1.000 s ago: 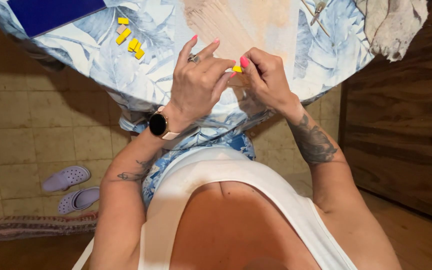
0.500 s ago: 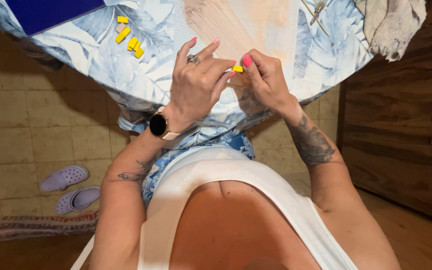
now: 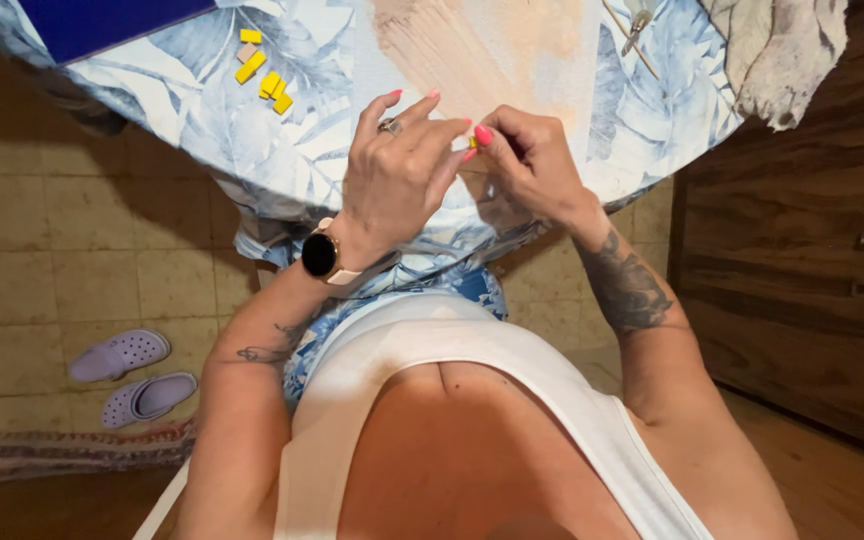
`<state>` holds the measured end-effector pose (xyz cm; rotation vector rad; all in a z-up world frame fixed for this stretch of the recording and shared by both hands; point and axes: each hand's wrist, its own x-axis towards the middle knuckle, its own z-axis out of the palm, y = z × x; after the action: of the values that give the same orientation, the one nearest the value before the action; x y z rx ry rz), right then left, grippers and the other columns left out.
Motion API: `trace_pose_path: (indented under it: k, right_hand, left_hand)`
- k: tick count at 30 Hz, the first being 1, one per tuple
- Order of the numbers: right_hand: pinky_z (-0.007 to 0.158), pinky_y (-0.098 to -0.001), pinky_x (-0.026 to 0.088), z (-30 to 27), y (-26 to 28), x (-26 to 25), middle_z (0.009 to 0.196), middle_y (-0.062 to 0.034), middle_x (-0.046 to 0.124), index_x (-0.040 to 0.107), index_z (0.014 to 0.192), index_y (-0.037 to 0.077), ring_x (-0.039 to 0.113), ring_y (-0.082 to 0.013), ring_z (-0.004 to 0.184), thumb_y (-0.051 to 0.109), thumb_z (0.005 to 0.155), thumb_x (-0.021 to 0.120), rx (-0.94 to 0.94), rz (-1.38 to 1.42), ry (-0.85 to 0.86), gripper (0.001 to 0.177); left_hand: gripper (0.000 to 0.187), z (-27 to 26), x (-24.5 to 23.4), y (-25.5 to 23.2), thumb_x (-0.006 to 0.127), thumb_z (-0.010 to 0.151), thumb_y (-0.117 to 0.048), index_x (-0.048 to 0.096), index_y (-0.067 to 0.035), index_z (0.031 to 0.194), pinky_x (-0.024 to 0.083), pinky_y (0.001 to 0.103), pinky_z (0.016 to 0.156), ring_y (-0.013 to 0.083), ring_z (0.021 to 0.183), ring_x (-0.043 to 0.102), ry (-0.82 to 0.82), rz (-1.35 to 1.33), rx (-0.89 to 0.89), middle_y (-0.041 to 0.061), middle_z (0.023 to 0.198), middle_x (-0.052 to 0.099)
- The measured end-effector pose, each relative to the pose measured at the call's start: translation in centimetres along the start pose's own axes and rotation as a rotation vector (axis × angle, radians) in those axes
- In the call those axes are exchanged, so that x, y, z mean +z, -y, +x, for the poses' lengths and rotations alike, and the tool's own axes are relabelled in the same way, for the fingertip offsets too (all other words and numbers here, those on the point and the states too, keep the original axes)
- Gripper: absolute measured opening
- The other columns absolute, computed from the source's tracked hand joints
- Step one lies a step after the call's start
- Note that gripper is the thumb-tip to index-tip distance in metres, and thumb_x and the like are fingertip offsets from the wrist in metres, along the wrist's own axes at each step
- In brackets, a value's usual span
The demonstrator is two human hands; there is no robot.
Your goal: Decorating a white cylindrical container by gluing small colorful tiles onto its surface to create a mosaic pattern.
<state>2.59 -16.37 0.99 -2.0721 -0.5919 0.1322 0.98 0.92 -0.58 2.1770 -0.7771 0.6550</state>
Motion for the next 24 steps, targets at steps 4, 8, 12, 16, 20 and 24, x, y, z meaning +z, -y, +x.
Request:
trace_pose_path:
  k: [4, 8, 12, 16, 20, 24]
  right_hand:
    - [0.050, -0.0297, 0.031, -0.1, -1.4, -1.0, 0.059, -0.0057, 0.044, 0.047, 0.071, 0.002, 0.039, -0.0168, 0.052, 0.005, 0.087, 0.043, -0.129, -0.283, 0.031, 0.017]
    - [0.038, -0.0352, 0.032, -0.5, -1.4, -1.2, 0.065, -0.0106, 0.041, 0.042, 0.073, 0.003, 0.038, -0.0240, 0.044, 0.013, 0.088, 0.043, -0.176, -0.824, 0.178, 0.018]
    - [0.037, -0.0295, 0.031, 1.7, -3.3, -0.3, 0.065, -0.0081, 0.039, 0.040, 0.075, 0.004, 0.035, -0.0182, 0.047, 0.010, 0.090, 0.042, -0.312, -0.834, 0.176, 0.017]
    - [0.049, -0.0337, 0.029, 8.4, -2.6, 2.1, 0.067, -0.0088, 0.040, 0.039, 0.073, 0.003, 0.031, -0.0194, 0.053, 0.011, 0.093, 0.037, -0.307, -0.740, 0.149, 0.021]
    - [0.037, -0.0429, 0.028, 12.1, -6.1, 3.0, 0.067, -0.0141, 0.044, 0.043, 0.073, 0.002, 0.042, -0.0353, 0.050, 0.016, 0.088, 0.045, -0.458, -0.786, 0.089, 0.020]
    - [0.047, -0.0434, 0.030, 5.9, 0.0, 0.6, 0.068, -0.0144, 0.043, 0.041, 0.078, 0.003, 0.039, -0.0311, 0.053, 0.013, 0.093, 0.035, -0.301, -0.728, 0.257, 0.020]
  left_hand:
    - [0.030, -1.3, -0.3, 0.0, 0.060, 0.084, -0.027, 0.057, -0.007, 0.107, 0.023, 0.045, 0.096, 0.0303, 0.104, 0.054, 0.155, 0.179, -0.035, 0.009, 0.101, 0.063]
    - [0.051, -3.1, -0.1, 0.3, 0.053, 0.080, -0.055, 0.058, -0.016, 0.113, 0.008, 0.055, 0.100, 0.0326, 0.112, 0.046, 0.314, 0.312, -0.037, 0.006, 0.117, 0.054]
    - [0.061, -3.4, 0.1, 0.8, 0.051, 0.077, -0.062, 0.055, -0.013, 0.114, 0.007, 0.056, 0.101, 0.0353, 0.116, 0.042, 0.319, 0.286, -0.010, 0.008, 0.121, 0.051]
    - [0.062, -3.4, 0.0, 0.8, 0.051, 0.076, -0.061, 0.054, -0.014, 0.116, 0.006, 0.056, 0.101, 0.0343, 0.117, 0.041, 0.343, 0.286, -0.037, 0.008, 0.123, 0.049]
    - [0.063, -3.4, 0.1, 0.7, 0.054, 0.071, -0.062, 0.055, -0.016, 0.114, 0.009, 0.056, 0.100, 0.0325, 0.117, 0.041, 0.337, 0.270, -0.057, 0.006, 0.122, 0.050]
    - [0.071, -3.7, 0.1, 0.9, 0.049, 0.071, -0.071, 0.056, -0.015, 0.115, 0.006, 0.056, 0.100, 0.0323, 0.115, 0.044, 0.307, 0.267, -0.051, 0.007, 0.121, 0.052]
